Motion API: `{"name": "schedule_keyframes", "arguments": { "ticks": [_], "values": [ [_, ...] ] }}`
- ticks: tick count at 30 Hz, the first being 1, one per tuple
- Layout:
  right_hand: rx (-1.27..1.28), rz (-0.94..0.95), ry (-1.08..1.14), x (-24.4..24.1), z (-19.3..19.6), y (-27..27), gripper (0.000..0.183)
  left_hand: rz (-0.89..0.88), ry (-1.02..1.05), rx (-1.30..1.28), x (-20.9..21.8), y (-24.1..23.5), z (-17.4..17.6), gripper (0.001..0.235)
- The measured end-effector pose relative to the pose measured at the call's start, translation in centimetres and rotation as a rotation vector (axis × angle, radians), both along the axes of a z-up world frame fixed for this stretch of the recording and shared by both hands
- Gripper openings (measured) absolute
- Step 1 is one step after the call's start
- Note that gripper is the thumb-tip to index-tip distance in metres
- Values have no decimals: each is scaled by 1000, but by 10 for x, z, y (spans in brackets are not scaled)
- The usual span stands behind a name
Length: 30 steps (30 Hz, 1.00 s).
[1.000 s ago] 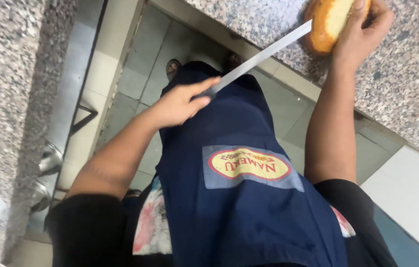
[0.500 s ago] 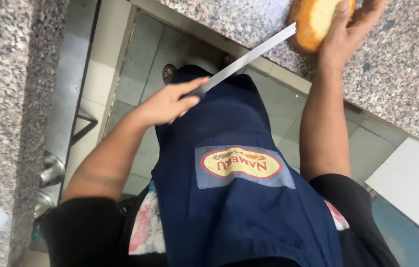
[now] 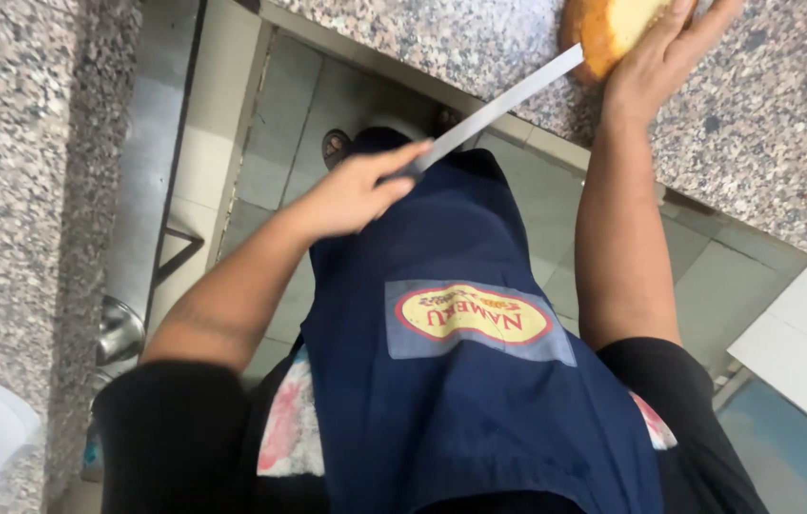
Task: Slicing small round cakes horizontally using a long serrated knife on a kitchen counter.
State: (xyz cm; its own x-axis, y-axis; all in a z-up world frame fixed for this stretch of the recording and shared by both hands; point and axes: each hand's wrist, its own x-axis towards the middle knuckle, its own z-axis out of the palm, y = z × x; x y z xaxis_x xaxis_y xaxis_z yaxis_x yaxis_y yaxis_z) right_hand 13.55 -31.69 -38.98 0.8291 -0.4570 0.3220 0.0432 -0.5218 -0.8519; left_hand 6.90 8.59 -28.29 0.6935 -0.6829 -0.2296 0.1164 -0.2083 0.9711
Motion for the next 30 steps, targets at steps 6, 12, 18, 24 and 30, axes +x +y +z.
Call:
{"name": "schedule_keyframes", "arguments": {
  "ticks": [6,12,18,24,30],
  "values": [
    [-191,-99,93,-4,-18,-19,42,-34,300,-93,37,-78,-13,56],
    [-130,-100,15,1,-9,-7,42,-85,284,92,2,-5,18,59],
    [-144,-100,87,2,-26,-15,40,-71,283,-19,38,-74,-8,57],
    [-146,-122,-22,6,-26,-17,43,-77,58,-29,34,-48,-14,57],
    [-267,-126,-7,-2,-51,-31,46,-129,459,456,13,-20,29,62]
  ]
}}
